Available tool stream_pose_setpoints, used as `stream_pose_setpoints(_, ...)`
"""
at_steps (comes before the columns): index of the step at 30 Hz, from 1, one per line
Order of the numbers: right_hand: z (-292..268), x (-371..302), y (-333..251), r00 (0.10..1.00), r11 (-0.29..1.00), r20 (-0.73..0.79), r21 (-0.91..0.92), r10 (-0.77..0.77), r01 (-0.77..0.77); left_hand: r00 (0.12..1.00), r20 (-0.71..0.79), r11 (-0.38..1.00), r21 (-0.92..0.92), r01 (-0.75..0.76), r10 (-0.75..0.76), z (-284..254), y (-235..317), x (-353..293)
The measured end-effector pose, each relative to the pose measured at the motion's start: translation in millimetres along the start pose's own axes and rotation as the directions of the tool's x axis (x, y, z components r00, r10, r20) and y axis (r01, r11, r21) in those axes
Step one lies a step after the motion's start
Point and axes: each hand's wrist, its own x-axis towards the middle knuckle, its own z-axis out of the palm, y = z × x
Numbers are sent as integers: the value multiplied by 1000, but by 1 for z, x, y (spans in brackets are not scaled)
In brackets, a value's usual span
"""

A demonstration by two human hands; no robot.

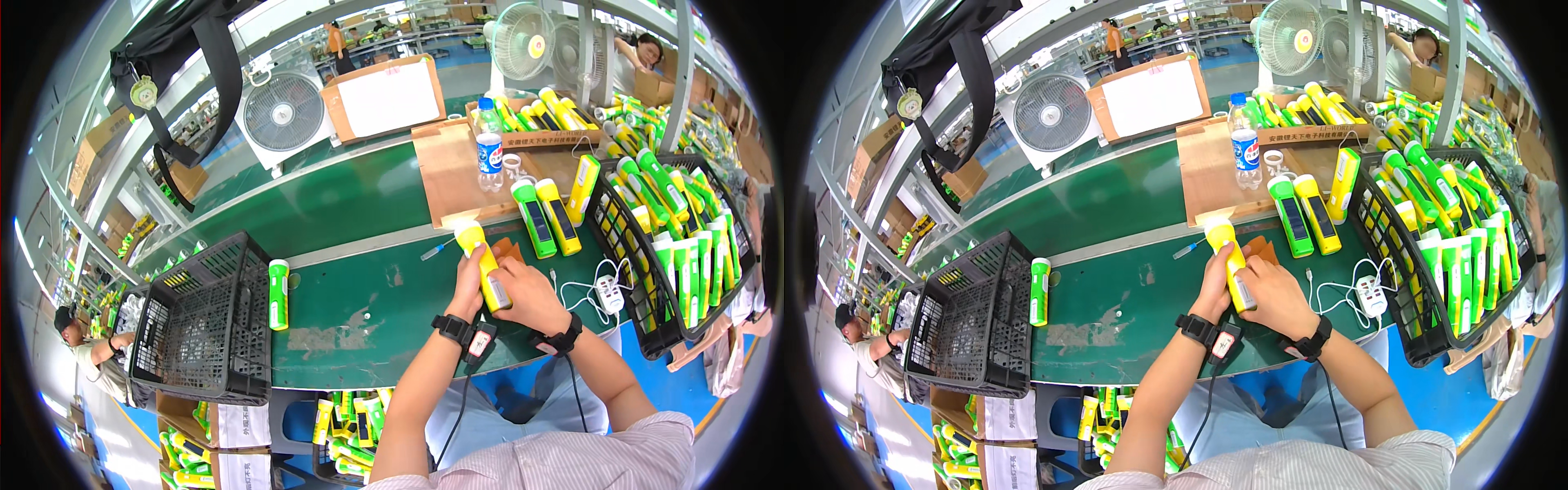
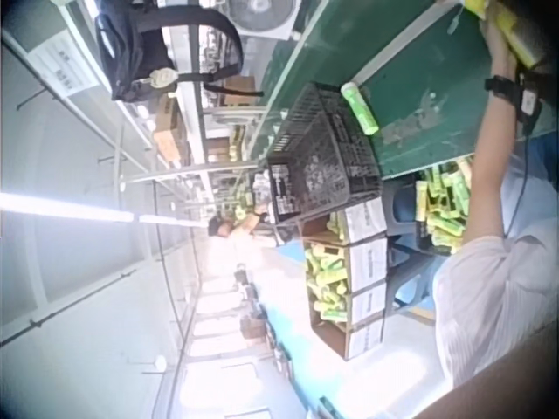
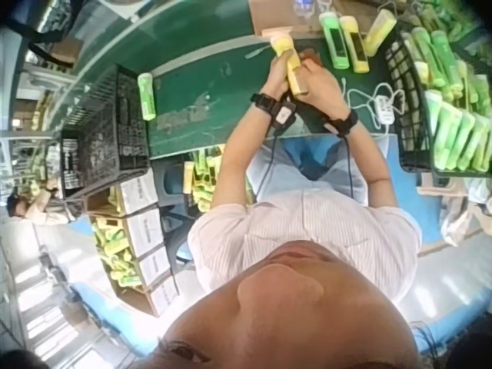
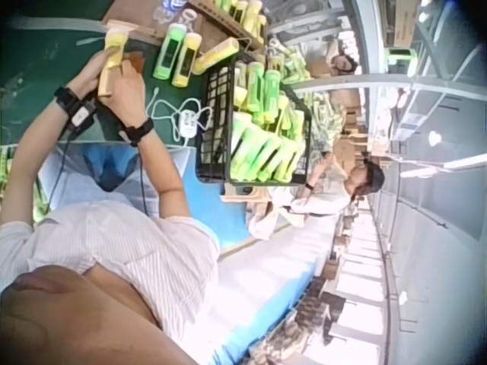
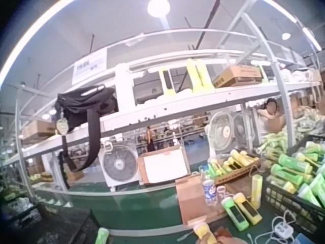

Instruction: Manually assemble and inspect plastic flashlights at a factory workstation.

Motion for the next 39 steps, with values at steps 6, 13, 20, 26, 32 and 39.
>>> stream_pose_setpoints(6,8,-3,3,999,992,26,126,29,-32,1000,-17,999,22,26,-26,1,5,0)
stream_pose_setpoints(13,15,-8,12,997,940,42,332,66,-76,999,-29,993,112,35,-32,4,3,-4)
stream_pose_setpoints(20,-2,-31,-12,999,834,49,550,16,-41,987,7,985,70,158,-159,4,4,-8)
stream_pose_setpoints(26,21,-71,1,966,945,-82,199,-246,258,995,61,993,90,76,-82,0,9,5)
stream_pose_setpoints(32,35,-82,9,987,920,-60,374,152,-119,993,95,986,144,-82,68,16,17,-7)
stream_pose_setpoints(39,32,-84,7,992,930,-123,366,21,26,973,226,999,-43,-31,40,9,14,-13)
